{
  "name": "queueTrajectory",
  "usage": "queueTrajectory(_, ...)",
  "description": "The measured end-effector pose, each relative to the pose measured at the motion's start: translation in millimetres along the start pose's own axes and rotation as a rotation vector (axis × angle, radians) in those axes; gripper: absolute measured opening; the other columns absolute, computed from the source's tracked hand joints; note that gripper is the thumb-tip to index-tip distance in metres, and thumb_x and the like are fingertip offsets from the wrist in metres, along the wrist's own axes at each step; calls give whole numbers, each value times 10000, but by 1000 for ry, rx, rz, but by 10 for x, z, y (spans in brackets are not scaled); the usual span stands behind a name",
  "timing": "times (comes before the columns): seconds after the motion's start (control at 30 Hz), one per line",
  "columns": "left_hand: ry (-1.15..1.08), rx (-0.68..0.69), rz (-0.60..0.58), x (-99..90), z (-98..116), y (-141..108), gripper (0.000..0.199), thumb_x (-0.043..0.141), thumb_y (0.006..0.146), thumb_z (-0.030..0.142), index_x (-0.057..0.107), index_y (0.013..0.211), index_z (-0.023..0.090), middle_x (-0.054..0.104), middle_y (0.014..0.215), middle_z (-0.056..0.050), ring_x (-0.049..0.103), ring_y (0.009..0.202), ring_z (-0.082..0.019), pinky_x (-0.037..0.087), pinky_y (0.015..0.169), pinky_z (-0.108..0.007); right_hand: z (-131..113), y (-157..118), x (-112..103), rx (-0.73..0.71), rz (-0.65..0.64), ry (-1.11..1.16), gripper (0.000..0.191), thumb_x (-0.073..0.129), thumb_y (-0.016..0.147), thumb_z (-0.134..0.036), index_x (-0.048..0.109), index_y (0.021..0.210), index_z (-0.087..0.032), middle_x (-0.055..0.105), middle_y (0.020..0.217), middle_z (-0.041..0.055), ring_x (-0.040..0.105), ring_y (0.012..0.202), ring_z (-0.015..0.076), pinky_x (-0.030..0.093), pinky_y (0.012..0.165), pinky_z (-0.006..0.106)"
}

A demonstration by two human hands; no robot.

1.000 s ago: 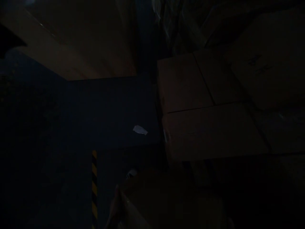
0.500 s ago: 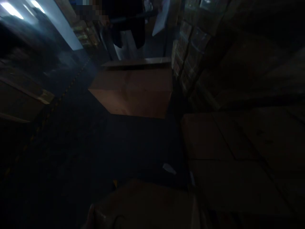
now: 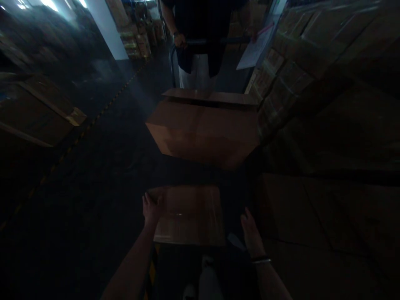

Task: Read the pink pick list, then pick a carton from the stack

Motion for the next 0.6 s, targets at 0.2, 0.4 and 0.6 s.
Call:
queueTrajectory(0.2,174,257,-2,177,658,325,713,454,865,475,251,1446,115,228,1493,-150,203,1377,-283,214,1105,-430,-407,389,607,-106,27,-258,996,333,664,-738,410,1311,15,341,1381,230,287,1310,325,245,1090,455)
queueTrajectory(0.4,316,263,163,512,212,-240,546,351,905,428,423,1371,152,277,1471,-155,252,1354,-302,286,1057,-463,-233,515,976,169,76,-533,833,333,785,-597,352,1348,18,447,1261,263,436,1158,378,366,935,538)
queueTrajectory(0.6,373,319,260,614,-85,-557,523,336,894,363,493,1311,89,310,1429,-210,305,1316,-340,313,1033,-487,-210,257,1101,239,209,-824,655,356,888,-533,369,1339,-58,522,1138,193,506,1005,334,419,800,457)
Point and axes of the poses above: each hand's wrist, its own y-axis towards the middle knuckle, its own x-axis out of the palm, z = x × y, the point moved 1 cm from there along y, towards the middle knuckle
